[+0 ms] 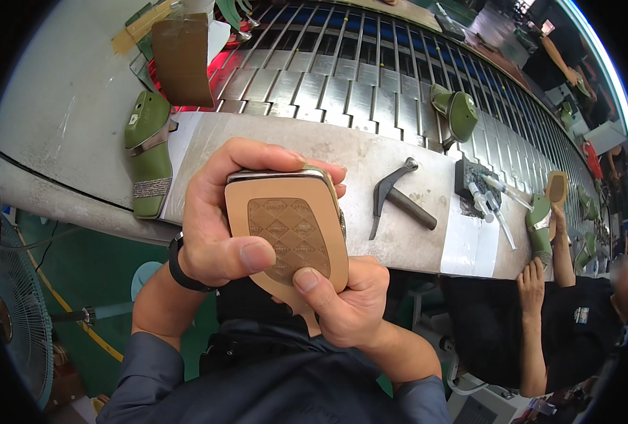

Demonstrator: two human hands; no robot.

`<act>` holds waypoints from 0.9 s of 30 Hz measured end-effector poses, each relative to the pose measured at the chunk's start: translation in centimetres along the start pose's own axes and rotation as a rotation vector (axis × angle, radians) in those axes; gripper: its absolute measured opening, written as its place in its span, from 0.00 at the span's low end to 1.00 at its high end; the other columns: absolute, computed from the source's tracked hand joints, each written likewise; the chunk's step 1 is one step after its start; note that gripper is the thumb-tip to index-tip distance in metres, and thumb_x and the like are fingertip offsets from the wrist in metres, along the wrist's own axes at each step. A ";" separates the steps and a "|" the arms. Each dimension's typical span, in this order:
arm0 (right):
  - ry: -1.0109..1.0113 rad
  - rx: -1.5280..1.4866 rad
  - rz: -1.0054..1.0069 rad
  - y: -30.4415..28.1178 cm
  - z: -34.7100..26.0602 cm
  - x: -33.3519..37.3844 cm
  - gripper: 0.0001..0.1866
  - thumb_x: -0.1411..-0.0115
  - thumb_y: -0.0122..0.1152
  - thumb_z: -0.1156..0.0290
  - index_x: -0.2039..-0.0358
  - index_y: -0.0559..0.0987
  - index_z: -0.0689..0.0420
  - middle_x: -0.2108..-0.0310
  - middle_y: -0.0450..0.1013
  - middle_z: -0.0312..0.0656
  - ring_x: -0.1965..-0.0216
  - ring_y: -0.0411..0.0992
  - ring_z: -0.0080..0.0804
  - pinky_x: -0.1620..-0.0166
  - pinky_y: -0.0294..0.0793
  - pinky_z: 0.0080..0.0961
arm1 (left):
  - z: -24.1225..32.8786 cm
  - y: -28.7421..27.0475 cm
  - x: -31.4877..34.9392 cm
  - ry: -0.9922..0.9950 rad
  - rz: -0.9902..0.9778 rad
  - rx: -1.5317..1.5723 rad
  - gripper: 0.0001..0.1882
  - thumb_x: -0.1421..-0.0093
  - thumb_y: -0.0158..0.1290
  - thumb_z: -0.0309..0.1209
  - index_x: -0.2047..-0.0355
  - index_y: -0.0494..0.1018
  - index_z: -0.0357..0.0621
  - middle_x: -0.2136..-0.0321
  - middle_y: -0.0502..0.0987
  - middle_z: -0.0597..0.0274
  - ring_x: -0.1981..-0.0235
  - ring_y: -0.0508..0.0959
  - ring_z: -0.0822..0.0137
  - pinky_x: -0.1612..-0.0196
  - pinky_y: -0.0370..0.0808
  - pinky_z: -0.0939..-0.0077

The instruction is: The person attaches soles to shoes by applying adhesive with a syringe, pressing the sole onto the shoe upper, and using a hammer to secure the edges.

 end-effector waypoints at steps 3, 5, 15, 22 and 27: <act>0.008 0.021 -0.001 0.2 -0.1 0.0 0.14 0.29 0.59 0.68 0.62 0.85 0.68 0.74 0.83 0.44 0.75 0.81 0.24 0.71 0.79 0.21 | 0.1 -0.2 0.2 0.002 -0.011 0.002 0.39 0.45 0.72 0.43 0.42 0.66 0.34 0.47 0.77 0.32 0.43 0.79 0.45 0.40 0.78 0.48; 0.005 0.016 0.009 0.4 0.0 0.0 0.14 0.29 0.59 0.68 0.62 0.85 0.68 0.74 0.84 0.44 0.74 0.81 0.24 0.71 0.79 0.21 | 0.1 -0.2 0.2 0.002 -0.016 0.009 0.39 0.45 0.72 0.42 0.42 0.66 0.34 0.46 0.77 0.32 0.43 0.79 0.46 0.40 0.78 0.48; 0.021 0.025 0.037 1.0 -0.3 0.0 0.14 0.29 0.58 0.69 0.62 0.85 0.68 0.74 0.84 0.45 0.74 0.81 0.25 0.71 0.80 0.21 | 0.4 -0.6 0.3 0.015 -0.032 0.003 0.35 0.43 0.69 0.39 0.43 0.66 0.33 0.45 0.76 0.29 0.43 0.79 0.45 0.39 0.77 0.49; 0.030 0.057 0.009 0.7 -0.3 -0.1 0.16 0.28 0.58 0.67 0.62 0.84 0.69 0.74 0.83 0.46 0.75 0.81 0.27 0.71 0.81 0.22 | 1.9 -0.4 0.2 -0.118 -0.031 -0.047 0.29 0.24 0.40 0.49 0.41 0.67 0.31 0.43 0.74 0.27 0.41 0.77 0.43 0.36 0.74 0.50; 0.189 -0.096 0.060 -0.1 -1.2 -1.5 0.20 0.27 0.58 0.62 0.58 0.82 0.70 0.71 0.83 0.50 0.74 0.81 0.30 0.71 0.82 0.24 | 0.5 -1.3 -1.8 -0.176 -0.024 0.249 0.39 0.23 0.26 0.57 0.34 0.63 0.32 0.38 0.70 0.29 0.35 0.72 0.43 0.31 0.69 0.50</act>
Point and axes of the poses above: each hand's wrist, its own x-axis away from the middle knuckle, its own y-axis out of the palm, z = x × y, the point moved 1 cm from there along -x, towards the middle knuckle
